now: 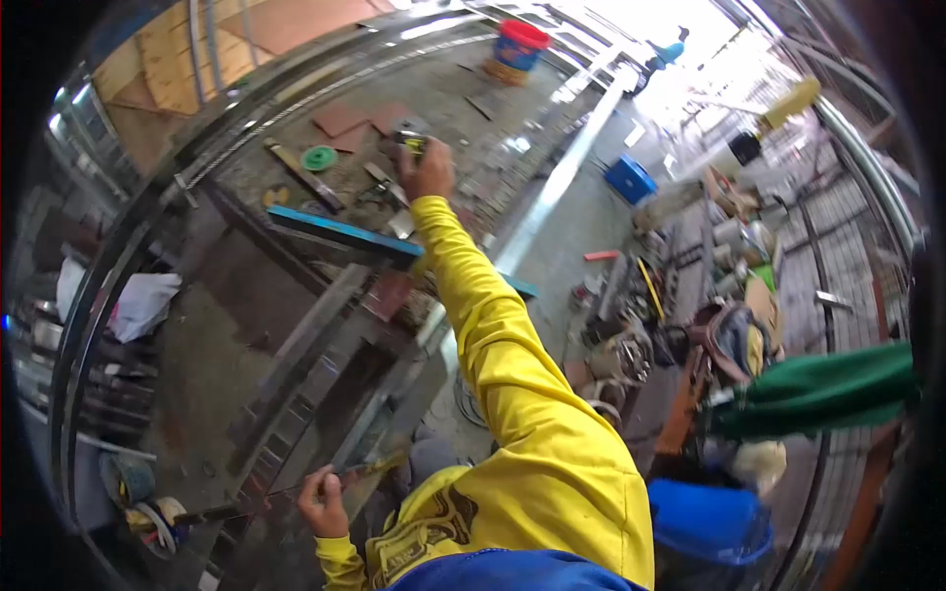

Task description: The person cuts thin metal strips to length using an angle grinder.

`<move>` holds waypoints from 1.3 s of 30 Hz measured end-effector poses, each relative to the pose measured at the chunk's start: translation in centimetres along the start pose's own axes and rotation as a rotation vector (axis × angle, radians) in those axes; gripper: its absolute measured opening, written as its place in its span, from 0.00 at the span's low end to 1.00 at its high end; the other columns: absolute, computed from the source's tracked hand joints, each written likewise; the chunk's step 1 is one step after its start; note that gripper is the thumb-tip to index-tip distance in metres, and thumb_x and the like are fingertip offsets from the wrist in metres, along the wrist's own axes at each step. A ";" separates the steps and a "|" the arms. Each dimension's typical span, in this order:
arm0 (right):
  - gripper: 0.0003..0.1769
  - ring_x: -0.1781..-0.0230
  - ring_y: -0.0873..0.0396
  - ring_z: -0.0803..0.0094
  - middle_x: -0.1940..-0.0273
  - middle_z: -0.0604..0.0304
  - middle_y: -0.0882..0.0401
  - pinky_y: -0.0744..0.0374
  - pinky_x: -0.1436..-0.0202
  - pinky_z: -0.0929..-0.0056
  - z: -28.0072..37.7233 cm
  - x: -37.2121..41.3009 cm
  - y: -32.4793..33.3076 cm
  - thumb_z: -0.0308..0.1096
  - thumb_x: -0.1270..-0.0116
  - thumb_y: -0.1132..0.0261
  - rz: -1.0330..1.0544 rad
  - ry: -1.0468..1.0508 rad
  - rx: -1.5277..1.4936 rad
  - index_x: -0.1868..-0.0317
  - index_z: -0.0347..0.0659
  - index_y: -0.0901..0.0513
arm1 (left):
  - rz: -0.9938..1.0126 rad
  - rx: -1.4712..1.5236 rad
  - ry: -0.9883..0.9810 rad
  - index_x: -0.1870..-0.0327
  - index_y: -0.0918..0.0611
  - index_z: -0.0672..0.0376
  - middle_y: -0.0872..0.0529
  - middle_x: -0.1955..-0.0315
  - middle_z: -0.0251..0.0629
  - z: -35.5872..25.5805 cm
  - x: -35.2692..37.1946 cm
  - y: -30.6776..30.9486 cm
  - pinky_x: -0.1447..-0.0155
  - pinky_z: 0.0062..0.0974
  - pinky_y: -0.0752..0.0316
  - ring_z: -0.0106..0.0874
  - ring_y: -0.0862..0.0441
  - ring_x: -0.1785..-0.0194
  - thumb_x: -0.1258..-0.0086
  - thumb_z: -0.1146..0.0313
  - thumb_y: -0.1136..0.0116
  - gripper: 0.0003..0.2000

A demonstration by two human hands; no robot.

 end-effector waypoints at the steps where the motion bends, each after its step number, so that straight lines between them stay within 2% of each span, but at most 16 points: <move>1: 0.26 0.51 0.18 0.50 0.56 0.47 0.18 0.21 0.47 0.57 3.7 0.2 3.4 0.48 0.37 0.25 0.035 -0.019 -0.200 0.50 0.36 0.19 | 0.005 0.185 0.088 0.50 0.14 0.66 0.14 0.65 0.37 0.1 0.5 0.0 0.53 0.29 0.23 0.31 0.17 0.63 0.23 0.59 0.37 0.16; 3: 0.29 0.52 0.17 0.50 0.52 0.44 0.17 0.19 0.48 0.57 8.4 4.2 7.9 0.47 0.41 0.21 0.505 -0.121 -0.254 0.48 0.36 0.17 | -0.027 0.557 0.268 0.46 0.15 0.65 0.13 0.64 0.37 -0.3 0.3 -0.4 0.53 0.29 0.21 0.30 0.17 0.63 0.21 0.56 0.40 0.18; 4: 0.27 0.54 0.16 0.53 0.56 0.45 0.15 0.18 0.50 0.57 11.9 7.4 10.4 0.47 0.44 0.20 0.553 -0.030 -0.568 0.52 0.35 0.14 | 0.021 0.790 0.293 0.42 0.19 0.65 0.12 0.63 0.39 -1.1 -0.5 -0.6 0.51 0.32 0.18 0.30 0.15 0.61 0.19 0.53 0.42 0.21; 5: 0.24 0.57 0.15 0.54 0.60 0.47 0.14 0.18 0.51 0.57 14.9 11.5 13.8 0.46 0.45 0.20 0.662 0.006 -0.543 0.56 0.35 0.13 | 0.009 0.869 0.344 0.42 0.19 0.65 0.12 0.62 0.39 -2.1 -0.7 -1.3 0.51 0.32 0.18 0.30 0.14 0.60 0.19 0.53 0.42 0.21; 7: 0.24 0.57 0.17 0.53 0.60 0.47 0.17 0.19 0.51 0.57 20.0 20.5 19.9 0.44 0.46 0.19 1.075 -0.046 -0.912 0.56 0.36 0.15 | -0.055 1.030 0.453 0.41 0.19 0.65 0.12 0.59 0.39 -3.9 -0.4 -2.5 0.52 0.33 0.17 0.30 0.13 0.59 0.19 0.52 0.41 0.22; 11: 0.28 0.55 0.22 0.50 0.57 0.48 0.24 0.22 0.51 0.57 23.4 30.1 27.7 0.39 0.46 0.20 1.146 0.016 -0.683 0.48 0.38 0.20 | 0.209 0.721 0.494 0.40 0.18 0.62 0.13 0.51 0.39 1.1 3.3 -1.3 0.50 0.28 0.15 0.26 0.13 0.54 0.19 0.55 0.41 0.19; 13: 0.29 0.55 0.23 0.55 0.55 0.50 0.25 0.23 0.49 0.62 24.1 33.5 29.9 0.35 0.43 0.22 1.269 -0.188 -0.787 0.45 0.37 0.26 | 0.281 0.934 0.638 0.39 0.17 0.62 0.13 0.49 0.37 3.2 6.7 -0.5 0.45 0.28 0.16 0.28 0.13 0.49 0.19 0.57 0.40 0.18; 15: 0.29 0.52 0.23 0.58 0.52 0.52 0.26 0.24 0.43 0.65 24.9 37.0 31.3 0.28 0.42 0.27 1.488 -0.609 -1.018 0.42 0.36 0.30 | 0.303 0.981 0.710 0.36 0.19 0.63 0.14 0.45 0.39 2.2 8.5 1.2 0.37 0.31 0.20 0.31 0.15 0.43 0.22 0.64 0.36 0.18; 17: 0.31 0.46 0.23 0.60 0.46 0.52 0.26 0.25 0.39 0.65 24.8 40.5 32.4 0.23 0.42 0.33 1.598 -0.877 -1.188 0.38 0.35 0.34 | 0.400 0.793 0.588 0.43 0.16 0.63 0.13 0.51 0.37 1.5 9.0 3.6 0.37 0.31 0.20 0.28 0.16 0.43 0.23 0.68 0.37 0.13; 19: 0.32 0.46 0.20 0.56 0.45 0.47 0.24 0.24 0.38 0.64 25.9 39.1 32.6 0.21 0.43 0.37 1.777 -0.513 -0.997 0.36 0.34 0.36 | 0.527 0.516 0.624 0.48 0.16 0.63 0.14 0.55 0.37 2.3 9.1 4.0 0.43 0.30 0.19 0.30 0.15 0.43 0.26 0.71 0.38 0.10; 20: 0.35 0.48 0.17 0.46 0.47 0.39 0.19 0.20 0.41 0.61 28.0 38.1 32.5 0.22 0.43 0.34 1.826 -0.173 -0.893 0.34 0.32 0.38 | 0.508 0.444 0.553 0.51 0.17 0.64 0.14 0.57 0.38 2.6 9.2 4.6 0.45 0.30 0.19 0.30 0.15 0.44 0.27 0.72 0.38 0.09; 24: 0.35 0.54 0.17 0.34 0.52 0.34 0.17 0.19 0.52 0.48 32.6 38.2 32.8 0.30 0.41 0.28 1.776 -0.051 -0.532 0.36 0.32 0.35 | 0.383 0.196 0.351 0.57 0.19 0.64 0.15 0.61 0.40 2.2 9.5 7.0 0.51 0.31 0.21 0.33 0.15 0.48 0.32 0.73 0.38 0.06; 29: 0.32 0.56 0.16 0.37 0.52 0.39 0.15 0.18 0.56 0.47 34.2 38.4 31.6 0.37 0.38 0.29 1.747 0.239 -0.227 0.39 0.37 0.33 | 0.390 0.017 0.313 0.57 0.22 0.65 0.14 0.61 0.42 -1.7 8.5 9.0 0.50 0.32 0.21 0.32 0.15 0.51 0.37 0.74 0.35 0.11; 30: 0.32 0.56 0.16 0.37 0.52 0.39 0.15 0.17 0.56 0.47 34.7 38.4 31.6 0.37 0.38 0.29 1.768 0.248 -0.210 0.39 0.37 0.33 | 0.261 0.040 0.238 0.57 0.23 0.63 0.16 0.63 0.38 -1.5 8.4 9.1 0.51 0.28 0.23 0.28 0.17 0.54 0.37 0.75 0.34 0.11; 34: 0.27 0.56 0.16 0.40 0.53 0.43 0.17 0.18 0.58 0.46 35.2 38.1 31.1 0.38 0.39 0.27 1.721 0.275 -0.133 0.46 0.38 0.30 | 0.330 0.255 0.283 0.56 0.21 0.58 0.21 0.67 0.29 0.9 8.0 8.9 0.52 0.24 0.26 0.22 0.25 0.61 0.38 0.75 0.33 0.12; 39: 0.27 0.57 0.15 0.46 0.53 0.50 0.21 0.16 0.62 0.49 33.6 36.8 30.4 0.41 0.42 0.25 1.664 0.279 0.112 0.50 0.42 0.30 | 0.304 0.337 0.244 0.59 0.19 0.56 0.18 0.65 0.29 1.5 4.8 14.8 0.52 0.25 0.21 0.23 0.20 0.60 0.34 0.74 0.32 0.08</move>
Point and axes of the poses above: each hand's wrist, its own x-axis away from the middle knuckle, its own y-axis out of the back of the hand, z = x × y, the point moved 4 cm from there along -x, towards the middle knuckle
